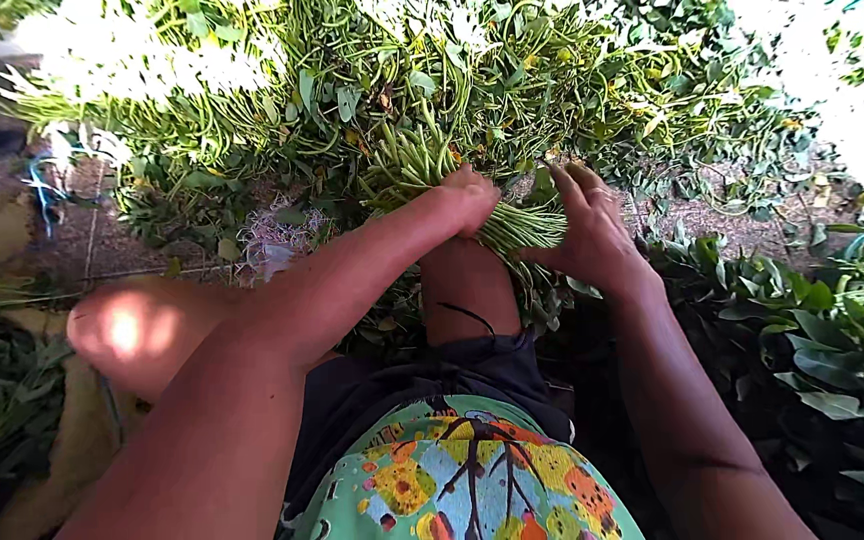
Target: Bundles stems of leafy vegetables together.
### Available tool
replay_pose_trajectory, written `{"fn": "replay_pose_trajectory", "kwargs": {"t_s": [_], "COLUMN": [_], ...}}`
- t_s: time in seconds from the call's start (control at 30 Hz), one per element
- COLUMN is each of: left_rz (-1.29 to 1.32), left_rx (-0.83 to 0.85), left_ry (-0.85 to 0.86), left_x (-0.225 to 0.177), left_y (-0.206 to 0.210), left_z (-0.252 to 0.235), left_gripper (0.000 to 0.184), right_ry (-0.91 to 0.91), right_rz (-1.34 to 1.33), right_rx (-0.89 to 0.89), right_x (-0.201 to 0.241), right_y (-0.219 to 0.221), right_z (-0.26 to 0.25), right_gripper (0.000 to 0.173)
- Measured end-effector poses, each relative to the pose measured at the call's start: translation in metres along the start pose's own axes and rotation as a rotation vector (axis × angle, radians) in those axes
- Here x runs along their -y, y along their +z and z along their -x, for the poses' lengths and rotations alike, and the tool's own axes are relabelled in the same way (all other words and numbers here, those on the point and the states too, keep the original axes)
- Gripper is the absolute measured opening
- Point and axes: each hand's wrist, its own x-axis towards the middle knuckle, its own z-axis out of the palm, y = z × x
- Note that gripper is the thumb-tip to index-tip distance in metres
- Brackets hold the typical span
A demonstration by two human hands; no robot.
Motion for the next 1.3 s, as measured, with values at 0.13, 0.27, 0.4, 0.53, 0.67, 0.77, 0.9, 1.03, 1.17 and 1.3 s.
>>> {"fn": "replay_pose_trajectory", "kwargs": {"t_s": [0.13, 0.27, 0.4, 0.53, 0.67, 0.77, 0.9, 1.03, 1.17, 1.3], "left_rz": [0.000, 0.000, -0.068, -0.172, -0.162, 0.092, 0.786, 1.718, 1.963, 2.226], "left_rx": [-0.045, -0.189, -0.160, -0.331, -0.471, -0.905, -1.184, -0.827, -0.889, -1.005], "left_ry": [-0.112, -0.258, -0.214, -0.153, -0.104, -0.004, -0.226, -0.448, -0.167, -0.251], "left_x": [-0.010, -0.011, 0.004, 0.017, 0.019, -0.006, -0.039, -0.019, -0.012, -0.007], "left_y": [0.005, 0.022, 0.024, 0.040, 0.058, 0.092, 0.148, 0.136, 0.111, 0.109], "left_z": [0.008, 0.016, 0.038, 0.043, 0.052, 0.075, 0.078, 0.054, 0.035, 0.016], "left_gripper": [0.054, 0.059, 0.059, 0.047, 0.062, 0.059, 0.022, 0.046, 0.051, 0.030], "right_ry": [-0.016, 0.022, -0.011, 0.014, 0.095, -0.007, 0.069, 0.095, 0.060, 0.056], "right_rz": [-0.256, -0.169, 0.048, 0.092, 0.067, -0.165, -0.481, -0.510, -0.538, -0.621], "right_rx": [0.346, 0.502, 0.553, 0.493, 0.420, 0.311, 0.286, 0.319, 0.269, 0.238], "right_x": [0.001, 0.010, 0.032, 0.040, 0.052, 0.015, -0.023, -0.022, -0.015, -0.016], "right_y": [0.068, 0.076, 0.062, 0.055, 0.054, 0.066, 0.078, 0.078, 0.077, 0.078], "right_z": [-0.083, -0.087, -0.089, -0.083, -0.066, -0.070, -0.078, -0.078, -0.071, -0.064], "right_gripper": [0.141, 0.126, 0.095, 0.073, 0.073, 0.071, 0.062, 0.060, 0.067, 0.068]}}
